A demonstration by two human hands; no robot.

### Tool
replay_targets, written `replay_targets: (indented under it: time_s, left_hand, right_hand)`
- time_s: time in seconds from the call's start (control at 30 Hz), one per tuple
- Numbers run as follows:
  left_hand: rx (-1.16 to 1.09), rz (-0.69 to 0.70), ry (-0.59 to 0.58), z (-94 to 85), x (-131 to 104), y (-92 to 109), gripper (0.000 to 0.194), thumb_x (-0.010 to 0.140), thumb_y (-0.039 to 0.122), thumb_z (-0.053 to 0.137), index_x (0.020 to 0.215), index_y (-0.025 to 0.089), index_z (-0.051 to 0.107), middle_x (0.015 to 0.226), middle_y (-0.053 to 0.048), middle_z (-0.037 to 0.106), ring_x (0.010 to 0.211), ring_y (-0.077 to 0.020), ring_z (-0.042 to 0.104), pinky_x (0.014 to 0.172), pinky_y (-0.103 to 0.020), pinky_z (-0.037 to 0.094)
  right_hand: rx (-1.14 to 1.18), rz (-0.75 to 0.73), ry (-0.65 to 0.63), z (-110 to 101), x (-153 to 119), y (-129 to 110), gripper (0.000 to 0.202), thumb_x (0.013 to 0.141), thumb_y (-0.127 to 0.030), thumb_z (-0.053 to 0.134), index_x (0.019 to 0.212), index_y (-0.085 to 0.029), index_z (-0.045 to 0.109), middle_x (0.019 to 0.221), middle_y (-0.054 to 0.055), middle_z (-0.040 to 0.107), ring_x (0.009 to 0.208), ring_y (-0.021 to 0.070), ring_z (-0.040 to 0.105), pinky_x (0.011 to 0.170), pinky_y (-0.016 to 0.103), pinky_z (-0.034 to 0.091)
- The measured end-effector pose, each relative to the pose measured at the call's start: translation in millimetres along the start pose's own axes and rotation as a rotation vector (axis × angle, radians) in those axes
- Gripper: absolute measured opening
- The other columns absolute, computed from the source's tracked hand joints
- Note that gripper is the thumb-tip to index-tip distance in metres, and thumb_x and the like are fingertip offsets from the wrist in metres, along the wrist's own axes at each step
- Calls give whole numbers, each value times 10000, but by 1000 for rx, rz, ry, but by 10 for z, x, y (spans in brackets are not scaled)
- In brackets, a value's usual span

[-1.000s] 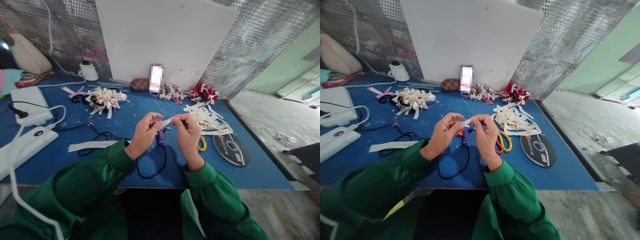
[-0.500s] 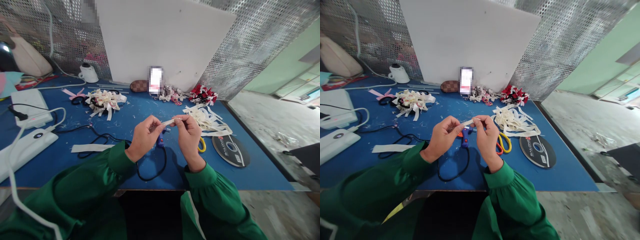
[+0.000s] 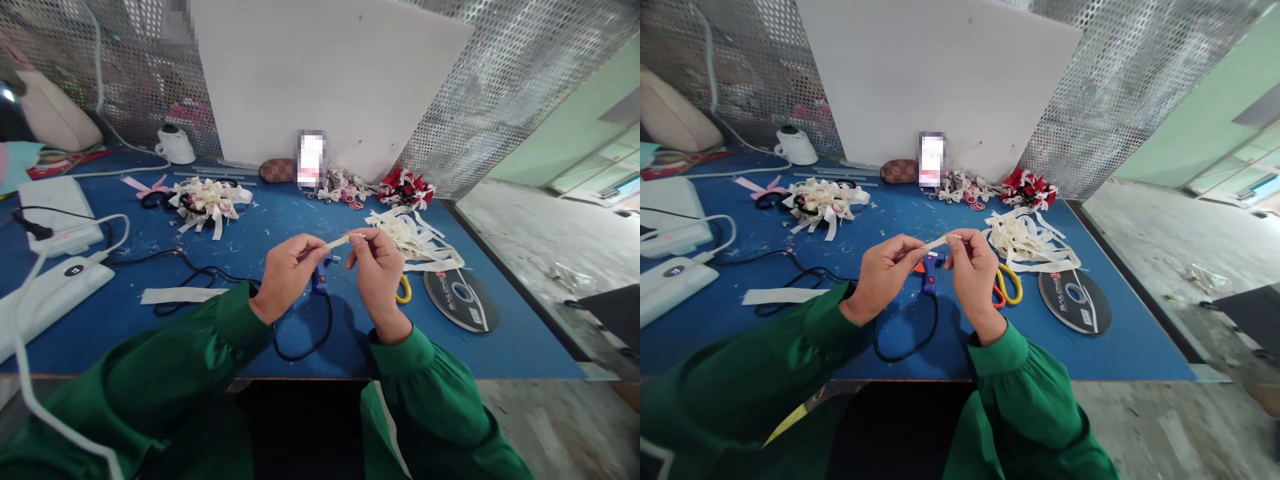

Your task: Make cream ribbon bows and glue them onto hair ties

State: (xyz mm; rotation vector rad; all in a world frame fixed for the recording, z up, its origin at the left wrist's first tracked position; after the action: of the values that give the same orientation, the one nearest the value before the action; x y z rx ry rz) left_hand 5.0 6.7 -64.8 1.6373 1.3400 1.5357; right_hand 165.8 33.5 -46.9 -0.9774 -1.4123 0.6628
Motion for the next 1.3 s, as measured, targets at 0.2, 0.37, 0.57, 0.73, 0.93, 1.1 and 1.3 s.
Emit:
replay_targets:
  time_s: [0.2,0.37,0.57,0.73,0.93,1.1,1.3]
  left_hand:
    - [122,81,-7,-11,-20,76,165,933,346,634,894,217,727,787,-15,727,664,-138,652,650,-246,513]
    - [128,107,-8,2,-41,111,149,913,340,659,902,209,731,795,-29,745,665,-149,673,649,-257,528]
    - [169,91,59,-28,-37,112,140,906,269,646,814,201,726,700,-1,710,614,-118,623,605,-223,489]
    - [44,-23,116,-51,-5,1,183,883,314,660,758,184,692,622,20,661,548,-103,584,531,-203,462]
    - [-84,-83,109,-18,-14,-44,149,859,310,680,800,182,728,674,5,707,572,-115,630,556,-212,511]
    - [-131,-89,53,20,-38,-19,131,861,271,668,817,178,749,714,-11,731,620,-129,663,606,-228,544]
    - [-239,-121,-2,66,-41,-2,175,885,300,664,920,165,770,754,-21,746,572,-111,626,552,-219,532]
  right_hand:
    - [-15,8,18,-13,9,9,103,914,-268,614,847,-205,659,520,-75,568,437,97,536,483,242,436]
    - [-24,9,20,-23,14,24,116,913,-294,617,849,-203,651,546,-68,584,443,96,535,480,243,428]
    - [-8,-25,-5,-13,-1,-5,104,913,-284,624,860,-202,660,535,-64,580,449,100,541,486,245,440]
    - [106,-59,-197,102,-74,-33,88,907,-279,631,848,-219,661,645,-42,645,456,95,551,462,248,436]
    - [50,-82,-217,136,-113,-26,61,893,-261,670,858,-224,705,749,-12,687,575,123,608,544,274,485]
    - [-42,-201,-176,107,-86,-81,84,885,-197,676,835,-236,730,799,4,692,736,158,633,645,302,511]
    - [-58,-187,-113,87,-80,-65,67,873,-190,689,838,-236,723,805,2,684,754,158,634,680,309,515]
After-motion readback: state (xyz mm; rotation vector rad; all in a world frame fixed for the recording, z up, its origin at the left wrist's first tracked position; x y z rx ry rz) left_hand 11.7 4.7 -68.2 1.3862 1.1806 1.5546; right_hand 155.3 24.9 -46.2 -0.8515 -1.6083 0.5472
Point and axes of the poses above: each hand's wrist, its own x-axis towards the middle knuckle, its own z-axis out of the palm, y = z × x, the point moved 5 cm from there along x, towards the middle knuckle
